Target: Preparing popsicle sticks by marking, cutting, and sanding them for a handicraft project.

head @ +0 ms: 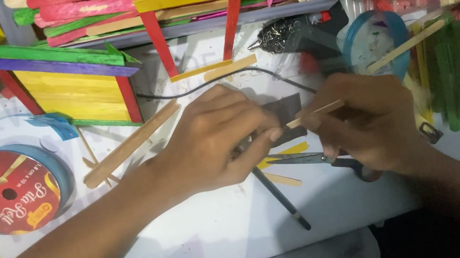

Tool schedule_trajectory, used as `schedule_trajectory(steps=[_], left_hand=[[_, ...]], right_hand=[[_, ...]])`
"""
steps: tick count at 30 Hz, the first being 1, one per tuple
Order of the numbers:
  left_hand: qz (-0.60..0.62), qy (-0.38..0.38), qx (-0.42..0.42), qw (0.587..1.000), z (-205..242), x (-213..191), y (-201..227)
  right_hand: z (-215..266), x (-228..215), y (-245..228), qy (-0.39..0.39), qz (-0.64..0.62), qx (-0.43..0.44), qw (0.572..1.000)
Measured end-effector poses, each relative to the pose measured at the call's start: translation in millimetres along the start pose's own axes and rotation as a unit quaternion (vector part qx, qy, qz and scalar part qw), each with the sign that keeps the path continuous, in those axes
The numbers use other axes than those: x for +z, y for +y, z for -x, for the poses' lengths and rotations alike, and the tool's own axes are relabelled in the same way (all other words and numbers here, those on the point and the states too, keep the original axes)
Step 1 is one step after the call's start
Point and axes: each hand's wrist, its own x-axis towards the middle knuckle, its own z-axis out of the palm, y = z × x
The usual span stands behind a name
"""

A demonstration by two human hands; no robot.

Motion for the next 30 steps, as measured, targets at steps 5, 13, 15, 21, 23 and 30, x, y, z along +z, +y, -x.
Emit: schedule_trajectory(steps=[5,13,15,21,23,30], left_hand=[[0.008,-0.025,-0.006,1.000,1,1,-2],[-0.064,0.006,0.033,0.997,7,6,-4],[-0.091,0.017,0.052,0.994,9,7,-3],[-0.103,-0.073,0.184,0.975,9,7,8],[-0.137,-0.098,0.212,0.963,13,12,5],[-0.127,-0.108,0.217,0.962,24,16,1]], right_hand=[[-1,4,1,-0.032,-0.030,-0.019,0.999],[1,-27,-3,-0.018,0.139,-0.098,0.985],[5,-38,-3,-0.002,0.163,-0.094,0.982],[-16,-9,-5,-0.039,0.254,-0.108,0.960],[-30,14,-2,-0.205,0.380,0.106,0.896],[-46,40,4,-0.119,0.264,-0.218,0.932]])
